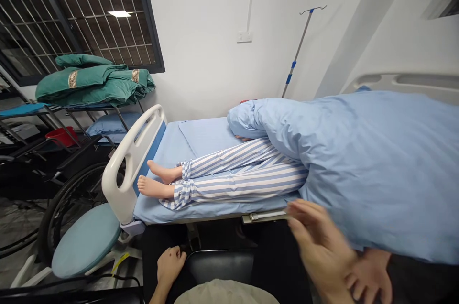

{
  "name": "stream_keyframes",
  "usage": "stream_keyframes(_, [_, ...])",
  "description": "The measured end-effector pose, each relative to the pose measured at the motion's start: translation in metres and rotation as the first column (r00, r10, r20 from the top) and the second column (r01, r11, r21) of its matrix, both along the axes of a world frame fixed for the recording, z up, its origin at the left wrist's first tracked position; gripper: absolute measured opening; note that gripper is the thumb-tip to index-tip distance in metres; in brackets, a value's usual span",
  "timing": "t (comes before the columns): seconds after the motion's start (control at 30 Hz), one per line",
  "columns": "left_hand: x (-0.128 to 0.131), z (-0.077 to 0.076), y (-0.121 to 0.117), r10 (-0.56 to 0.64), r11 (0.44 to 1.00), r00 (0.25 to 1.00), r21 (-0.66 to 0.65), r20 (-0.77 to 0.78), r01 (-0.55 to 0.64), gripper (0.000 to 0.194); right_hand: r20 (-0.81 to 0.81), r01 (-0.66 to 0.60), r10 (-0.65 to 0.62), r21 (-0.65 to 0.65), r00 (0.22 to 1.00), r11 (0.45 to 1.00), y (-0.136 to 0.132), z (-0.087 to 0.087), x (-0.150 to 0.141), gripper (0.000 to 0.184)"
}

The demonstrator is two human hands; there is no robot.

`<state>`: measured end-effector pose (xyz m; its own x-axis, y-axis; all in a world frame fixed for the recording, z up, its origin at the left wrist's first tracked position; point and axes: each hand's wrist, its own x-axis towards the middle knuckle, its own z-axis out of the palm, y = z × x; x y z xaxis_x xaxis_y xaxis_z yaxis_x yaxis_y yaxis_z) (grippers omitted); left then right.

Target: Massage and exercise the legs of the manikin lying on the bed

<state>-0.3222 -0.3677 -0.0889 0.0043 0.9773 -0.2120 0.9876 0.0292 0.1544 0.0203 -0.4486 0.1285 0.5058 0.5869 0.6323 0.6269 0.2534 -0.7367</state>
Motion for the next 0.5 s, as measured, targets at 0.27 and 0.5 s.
stream_keyframes(0.27, [-0.002, 0.046, 0.079, 0.262, 0.949, 0.662, -0.062, 0.702, -0.310, 0.036, 0.163, 0.268, -0.218, -0.701, 0.962, 0.661, -0.015, -0.216, 0.034, 0.046])
stream_keyframes(0.5, [0.016, 0.080, 0.147, 0.345, 0.928, 0.592, -0.171, 0.728, -0.330, 0.050, 0.439, 0.511, -0.264, -0.698, 0.859, 0.502, -0.041, -0.242, 0.014, 0.044])
